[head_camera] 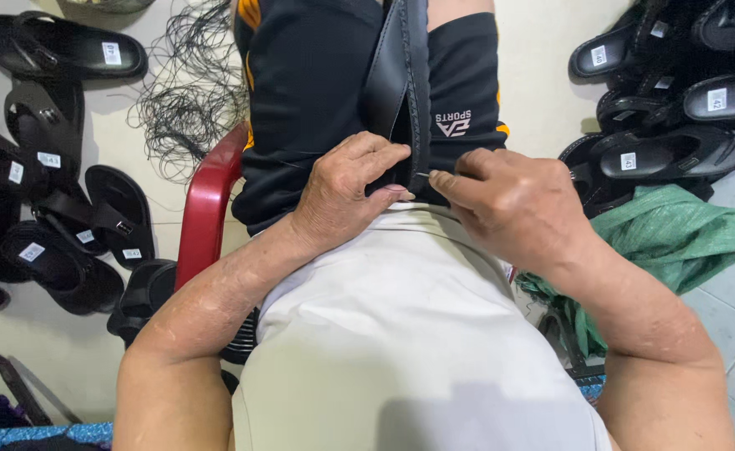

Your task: The person stitches a black sandal using a needle and thread. They repeatedly push the needle through the sandal strap and pull the thread to secure the seam while seated in a workshop.

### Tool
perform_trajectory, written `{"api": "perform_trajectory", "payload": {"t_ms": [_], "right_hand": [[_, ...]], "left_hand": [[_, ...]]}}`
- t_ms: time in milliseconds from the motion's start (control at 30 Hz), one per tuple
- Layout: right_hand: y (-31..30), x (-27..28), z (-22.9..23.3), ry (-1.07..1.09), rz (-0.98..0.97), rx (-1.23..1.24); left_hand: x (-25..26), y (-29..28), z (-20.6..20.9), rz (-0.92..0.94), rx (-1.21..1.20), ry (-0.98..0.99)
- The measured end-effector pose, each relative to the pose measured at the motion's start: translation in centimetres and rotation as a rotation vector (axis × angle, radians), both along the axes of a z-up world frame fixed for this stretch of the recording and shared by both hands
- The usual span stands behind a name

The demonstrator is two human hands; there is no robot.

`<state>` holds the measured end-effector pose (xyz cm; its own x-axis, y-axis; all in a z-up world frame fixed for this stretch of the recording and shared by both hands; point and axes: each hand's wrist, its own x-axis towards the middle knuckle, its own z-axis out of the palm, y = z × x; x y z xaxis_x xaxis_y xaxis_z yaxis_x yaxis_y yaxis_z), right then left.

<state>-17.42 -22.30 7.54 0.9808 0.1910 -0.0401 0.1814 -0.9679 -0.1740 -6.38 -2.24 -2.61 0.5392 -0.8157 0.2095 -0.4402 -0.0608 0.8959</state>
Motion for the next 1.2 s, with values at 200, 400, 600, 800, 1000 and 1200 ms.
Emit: {"api": "perform_trajectory", "payload": {"t_ms": [200,400,600,800,1000,1200], "right_hand": [[2.0,1.0,-0.7,-0.097,0.012,-0.128],[1.1,0.0,-1.3,-0.03,-0.102,0.166],[-0.4,-0.1,-0.5,0.058,-0.167,0.308],[-1.4,0.1,-0.8,0.118,-0.24,0.496],[-1.3,0.5,-0.5,0.118,-0.281,0.572],[-0.5,0.7,-0.1,0.145,-0.325,0.559]], "left_hand": [[0.5,-0.2,-0.5,-0.022,-0.076,-0.008],[-0.1,0.6,0.3,0.012,-0.076,-0.09],[0.0,0.3,2.1,0.04,-0.17,-0.156],[0.6,0.5,4.5,-0.093,-0.205,0.956],[-0.7,-1.2,2.0,0.162,-0.351,1.39],[-1.4,-1.5,0.1,0.238,-0.136,1.19]]}}
